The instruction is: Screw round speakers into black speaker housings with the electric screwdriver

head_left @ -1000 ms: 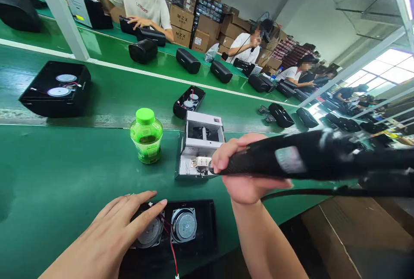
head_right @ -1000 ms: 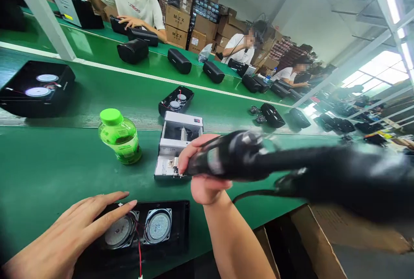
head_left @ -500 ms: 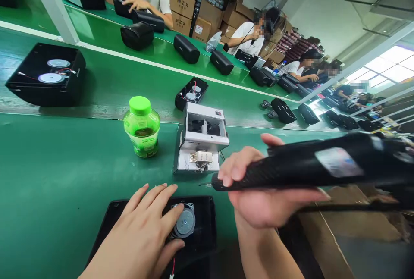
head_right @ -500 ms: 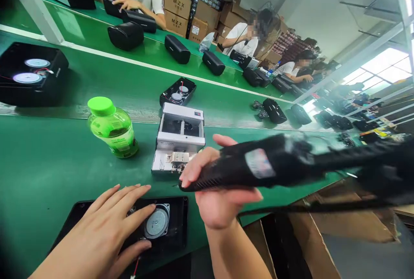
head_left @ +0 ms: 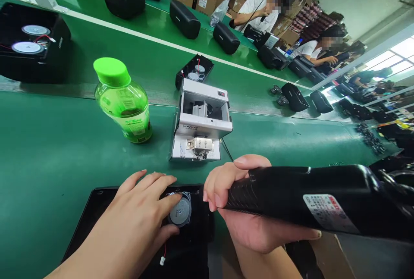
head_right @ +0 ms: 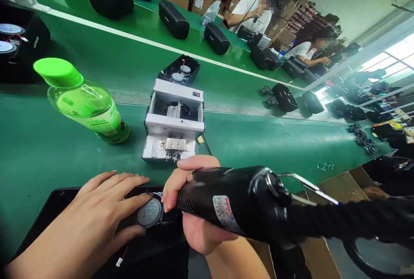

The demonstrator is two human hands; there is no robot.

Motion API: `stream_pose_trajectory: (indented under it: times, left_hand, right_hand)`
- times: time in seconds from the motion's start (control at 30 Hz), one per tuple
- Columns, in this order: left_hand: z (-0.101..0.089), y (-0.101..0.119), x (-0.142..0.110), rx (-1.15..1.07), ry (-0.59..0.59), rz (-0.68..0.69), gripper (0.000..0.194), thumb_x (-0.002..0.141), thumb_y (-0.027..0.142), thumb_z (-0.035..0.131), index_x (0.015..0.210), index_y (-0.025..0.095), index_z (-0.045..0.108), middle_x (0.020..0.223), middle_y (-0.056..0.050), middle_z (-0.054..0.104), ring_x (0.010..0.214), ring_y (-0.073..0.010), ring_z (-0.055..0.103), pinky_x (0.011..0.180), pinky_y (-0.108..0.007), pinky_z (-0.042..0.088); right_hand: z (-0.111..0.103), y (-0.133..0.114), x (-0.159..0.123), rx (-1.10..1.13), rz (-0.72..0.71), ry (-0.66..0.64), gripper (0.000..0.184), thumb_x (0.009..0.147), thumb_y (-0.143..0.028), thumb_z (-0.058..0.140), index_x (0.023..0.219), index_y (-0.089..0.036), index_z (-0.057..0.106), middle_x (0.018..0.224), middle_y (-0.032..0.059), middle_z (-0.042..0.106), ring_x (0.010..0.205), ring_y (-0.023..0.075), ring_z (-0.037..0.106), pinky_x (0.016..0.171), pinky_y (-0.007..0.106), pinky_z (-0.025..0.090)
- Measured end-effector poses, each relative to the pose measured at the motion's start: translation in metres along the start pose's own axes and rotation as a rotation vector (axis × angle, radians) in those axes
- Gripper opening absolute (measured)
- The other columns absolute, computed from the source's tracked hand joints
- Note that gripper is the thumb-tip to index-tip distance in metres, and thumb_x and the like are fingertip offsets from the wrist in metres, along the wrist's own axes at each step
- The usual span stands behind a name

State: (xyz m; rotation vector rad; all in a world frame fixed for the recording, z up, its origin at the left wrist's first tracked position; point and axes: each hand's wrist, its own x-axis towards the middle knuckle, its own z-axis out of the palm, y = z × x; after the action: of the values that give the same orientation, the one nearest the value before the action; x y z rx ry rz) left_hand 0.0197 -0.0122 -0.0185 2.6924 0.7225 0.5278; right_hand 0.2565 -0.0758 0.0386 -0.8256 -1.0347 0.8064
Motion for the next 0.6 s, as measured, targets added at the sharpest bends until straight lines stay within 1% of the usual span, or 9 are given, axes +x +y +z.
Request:
stream_pose_trajectory:
  times: [0.07, 0.17, 0.3, 0.43, 0.5, 0.53, 0.6]
  left_hand:
    - [0.0, 0.0, -0.001, -0.018, -0.032, -0.028, 0.05, 0.079, 0.017, 0.106, 0.124, 0.037, 0.096, 0.15, -0.006, 0.096, 0.129, -0.0451, 0.093, 0.119, -0.079, 0.071]
    - [0.0, 0.0, -0.001, -0.024, -0.04, -0.034, 0.048, 0.081, 0.018, 0.104, 0.124, 0.037, 0.096, 0.151, -0.006, 0.096, 0.13, -0.0448, 0.093, 0.122, -0.079, 0.07]
    - [-0.002, 0.001, 0.0, -0.018, -0.042, -0.029, 0.048, 0.08, 0.018, 0.106, 0.123, 0.036, 0.096, 0.149, -0.006, 0.096, 0.128, -0.0448, 0.093, 0.12, -0.079, 0.071]
    - [-0.003, 0.002, 0.001, -0.011, -0.043, -0.028, 0.05, 0.077, 0.019, 0.111, 0.122, 0.035, 0.097, 0.147, -0.008, 0.097, 0.126, -0.0462, 0.093, 0.117, -0.08, 0.072]
    - [-0.004, 0.002, 0.003, -0.019, -0.047, -0.031, 0.052, 0.075, 0.019, 0.114, 0.122, 0.035, 0.097, 0.146, -0.009, 0.097, 0.125, -0.0464, 0.094, 0.115, -0.081, 0.073]
    - [-0.004, 0.002, 0.004, -0.025, -0.054, -0.035, 0.053, 0.075, 0.018, 0.114, 0.122, 0.035, 0.098, 0.146, -0.009, 0.096, 0.124, -0.0463, 0.094, 0.115, -0.082, 0.073]
    - [-0.004, 0.002, 0.007, -0.041, -0.072, -0.043, 0.056, 0.074, 0.018, 0.116, 0.124, 0.036, 0.098, 0.145, -0.008, 0.096, 0.124, -0.0463, 0.094, 0.115, -0.082, 0.073]
  right_hand:
    - [-0.001, 0.002, 0.0, -0.004, -0.002, 0.006, 0.068, 0.112, -0.097, 0.078, 0.146, -0.04, 0.091, 0.078, -0.0035, 0.084, 0.057, 0.0228, 0.073, 0.06, 0.036, 0.065]
    - [-0.001, 0.002, 0.0, -0.005, 0.016, 0.007, 0.068, 0.111, -0.097, 0.078, 0.144, -0.039, 0.09, 0.077, -0.0034, 0.085, 0.057, 0.0229, 0.073, 0.06, 0.037, 0.066]
    - [-0.001, 0.006, -0.002, -0.006, 0.025, 0.005, 0.068, 0.111, -0.097, 0.078, 0.144, -0.039, 0.089, 0.078, -0.0037, 0.085, 0.056, 0.0229, 0.072, 0.06, 0.037, 0.066]
    - [-0.002, 0.012, -0.005, -0.019, 0.011, 0.007, 0.066, 0.113, -0.096, 0.077, 0.145, -0.04, 0.088, 0.078, -0.0045, 0.085, 0.056, 0.0227, 0.072, 0.06, 0.037, 0.067]
    - [-0.002, 0.016, -0.005, -0.017, -0.004, 0.001, 0.063, 0.113, -0.096, 0.078, 0.141, -0.04, 0.087, 0.076, -0.0055, 0.083, 0.054, 0.0225, 0.071, 0.057, 0.037, 0.065]
    - [-0.001, 0.018, -0.005, -0.024, -0.001, -0.001, 0.064, 0.111, -0.098, 0.079, 0.137, -0.039, 0.086, 0.074, -0.0059, 0.081, 0.052, 0.0223, 0.07, 0.055, 0.036, 0.064]
    - [-0.001, 0.022, -0.007, -0.079, 0.061, -0.033, 0.077, 0.103, -0.11, 0.075, 0.126, -0.037, 0.081, 0.069, -0.0068, 0.074, 0.049, 0.0218, 0.066, 0.052, 0.036, 0.062]
